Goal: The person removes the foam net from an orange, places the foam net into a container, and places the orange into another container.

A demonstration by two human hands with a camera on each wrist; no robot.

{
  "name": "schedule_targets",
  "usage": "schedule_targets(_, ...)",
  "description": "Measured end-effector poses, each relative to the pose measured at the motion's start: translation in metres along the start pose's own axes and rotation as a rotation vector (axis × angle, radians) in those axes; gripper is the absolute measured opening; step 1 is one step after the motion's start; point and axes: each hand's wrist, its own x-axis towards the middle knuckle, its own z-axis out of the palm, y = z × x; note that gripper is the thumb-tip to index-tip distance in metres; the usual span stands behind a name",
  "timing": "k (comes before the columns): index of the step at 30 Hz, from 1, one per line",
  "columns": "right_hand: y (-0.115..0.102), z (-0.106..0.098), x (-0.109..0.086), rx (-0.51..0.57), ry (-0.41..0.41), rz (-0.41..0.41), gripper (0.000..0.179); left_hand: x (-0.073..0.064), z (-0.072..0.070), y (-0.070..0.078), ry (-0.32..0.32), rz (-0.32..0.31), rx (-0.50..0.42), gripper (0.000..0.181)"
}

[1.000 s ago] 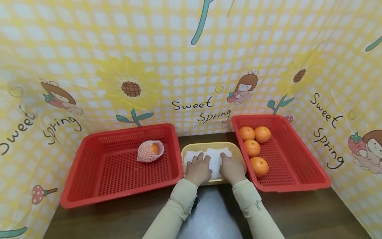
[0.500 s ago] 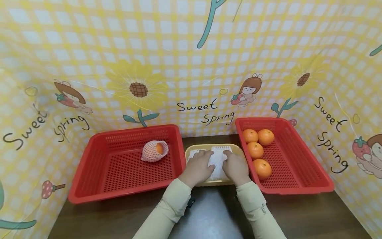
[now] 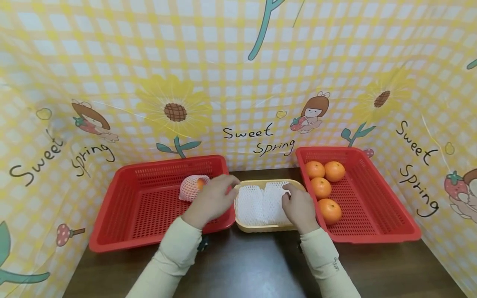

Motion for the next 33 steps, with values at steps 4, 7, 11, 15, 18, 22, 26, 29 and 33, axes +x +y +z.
schedule_targets(4,-0.001,-0.003,-0.002,0.031,0.017,0.013,0.022,0.004,-0.023,-0.028,0.017,-0.025,0.133,0.025)
schedule_targets(7,-0.001,-0.005,-0.005,0.068,-0.022,0.035,0.026,0.009,-0.035,-0.059,0.018,-0.04,0.247,0.028)
schedule_targets(11,-0.004,-0.009,-0.009,0.13,-0.087,0.037,0.029,0.01,-0.046,-0.103,-0.019,-0.11,0.287,0.029)
schedule_targets(15,-0.009,-0.014,-0.01,0.183,-0.086,0.004,0.029,0.013,-0.049,-0.132,-0.135,-0.181,0.301,0.037)
schedule_targets(18,-0.012,-0.018,-0.011,0.218,-0.072,0.002,0.028,0.018,-0.045,-0.145,-0.248,-0.194,0.283,0.046)
schedule_targets(22,-0.018,-0.019,-0.014,0.261,-0.135,-0.002,0.027,0.026,-0.031,-0.155,-0.315,-0.184,0.221,0.055)
schedule_targets(26,-0.027,-0.007,-0.022,0.244,-0.275,-0.12,0.025,0.036,-0.018,-0.156,-0.329,-0.196,0.163,0.072)
schedule_targets(29,-0.034,0.004,-0.031,0.206,-0.34,-0.213,0.023,0.043,-0.007,-0.154,-0.337,-0.22,0.142,0.083)
schedule_targets(33,-0.037,0.011,-0.037,0.186,-0.363,-0.238,0.021,0.053,0.009,-0.152,-0.373,-0.249,0.064,0.096)
